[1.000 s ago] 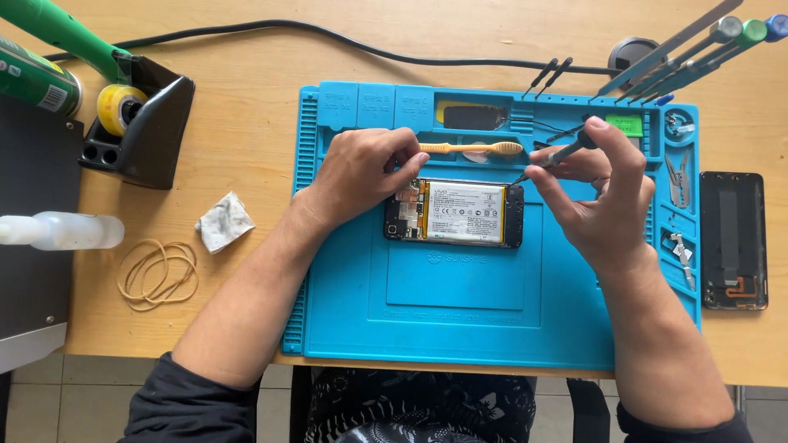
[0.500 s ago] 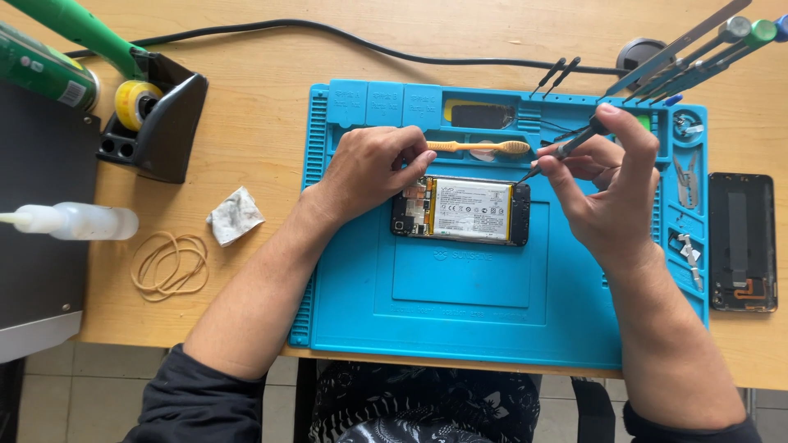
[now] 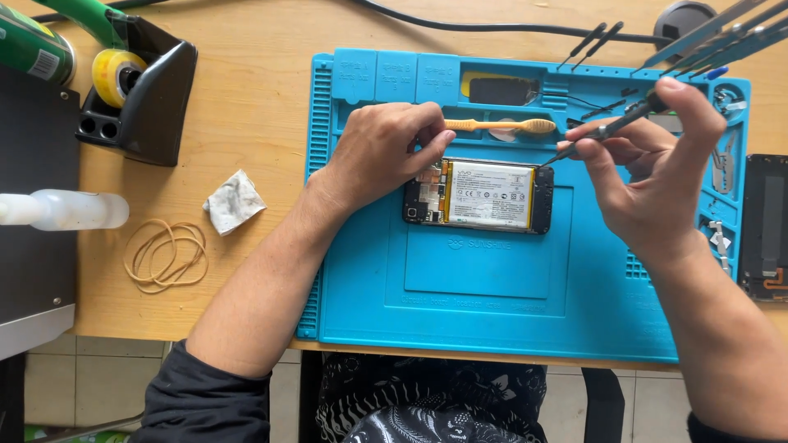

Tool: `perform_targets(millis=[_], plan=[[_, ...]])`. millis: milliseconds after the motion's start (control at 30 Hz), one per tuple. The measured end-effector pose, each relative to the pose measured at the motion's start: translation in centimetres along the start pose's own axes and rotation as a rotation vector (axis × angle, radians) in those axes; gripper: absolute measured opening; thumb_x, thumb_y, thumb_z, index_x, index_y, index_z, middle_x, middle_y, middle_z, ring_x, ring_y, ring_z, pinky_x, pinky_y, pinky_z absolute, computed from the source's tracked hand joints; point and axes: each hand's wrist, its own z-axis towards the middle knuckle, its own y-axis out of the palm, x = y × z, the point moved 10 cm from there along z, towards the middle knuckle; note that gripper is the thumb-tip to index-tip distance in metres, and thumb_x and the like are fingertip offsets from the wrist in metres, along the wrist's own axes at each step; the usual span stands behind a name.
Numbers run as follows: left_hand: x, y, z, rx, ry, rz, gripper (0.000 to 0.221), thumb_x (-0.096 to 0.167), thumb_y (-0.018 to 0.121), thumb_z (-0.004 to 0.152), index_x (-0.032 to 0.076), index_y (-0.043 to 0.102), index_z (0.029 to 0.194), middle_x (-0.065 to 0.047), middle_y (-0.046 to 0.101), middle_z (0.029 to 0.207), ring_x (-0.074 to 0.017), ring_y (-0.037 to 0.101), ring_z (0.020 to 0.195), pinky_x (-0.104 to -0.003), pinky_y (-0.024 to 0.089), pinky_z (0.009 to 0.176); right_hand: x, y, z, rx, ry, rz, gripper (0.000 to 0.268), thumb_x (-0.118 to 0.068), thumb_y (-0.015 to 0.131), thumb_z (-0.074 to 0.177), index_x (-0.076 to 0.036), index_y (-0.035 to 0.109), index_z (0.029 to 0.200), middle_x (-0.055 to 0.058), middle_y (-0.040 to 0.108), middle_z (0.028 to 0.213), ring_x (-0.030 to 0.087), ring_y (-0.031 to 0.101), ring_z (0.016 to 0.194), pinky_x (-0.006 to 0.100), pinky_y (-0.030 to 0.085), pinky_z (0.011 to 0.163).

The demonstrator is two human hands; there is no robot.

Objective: The person uses a screwdriver to remove screws from the internal frame of a disassembled smartphone placed on a blue work mat. They carefully unscrew fasteners around the battery area and place the removed screws into a compartment on the mat.

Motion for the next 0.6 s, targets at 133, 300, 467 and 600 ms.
perform_targets(millis=[133,300,467,600], plan=[[0.1,0.0,-0.3,0.01,0.015,-0.013,0.02,0.028,0.064,0.105,0.015,0.06,0.091,0.0,0.07,0.076,-0.0217,0.065,0.062,-0.04,0.044,0.048,-0.3,0.2,-0.1,-0.05,-0.005,0.007,0.065,0.025,0.055,0.113,-0.014,0.015,0.147,0.041,0.06,0.105,0.05,0.072,0.095,0.053,0.064,0.092],[0.1,-0.1,0.2,-0.001,0.012,-0.028,0.021,0.028,0.064,0.104,0.015,0.059,0.088,0.0,0.07,0.072,-0.022,0.064,0.058,-0.041,0.046,0.048,0.1,-1.3,1.3,-0.113,0.002,-0.181,0.065,0.009,0.073,0.105,-0.005,0.025,0.147,0.033,0.071,0.112,0.042,0.076,0.1,0.048,0.064,0.092],[0.3,0.1,0.1,0.003,0.048,-0.031,0.02,0.027,0.064,0.105,0.014,0.06,0.09,-0.002,0.069,0.073,-0.02,0.064,0.058,-0.038,0.047,0.047,1.1,-2.5,2.1,-0.095,0.204,-0.28,0.06,0.004,0.082,0.101,-0.003,0.033,0.135,0.024,0.071,0.098,0.033,0.077,0.089,0.039,0.064,0.078],[0.1,0.3,0.1,-0.002,0.052,-0.04,0.021,0.029,0.062,0.106,0.014,0.06,0.09,-0.003,0.071,0.075,-0.0182,0.063,0.059,-0.035,0.047,0.046,2.1,-2.9,1.0,-0.075,0.299,-0.291,0.042,0.003,0.083,0.1,0.002,0.047,0.121,0.019,0.069,0.102,0.03,0.078,0.095,0.035,0.066,0.081]])
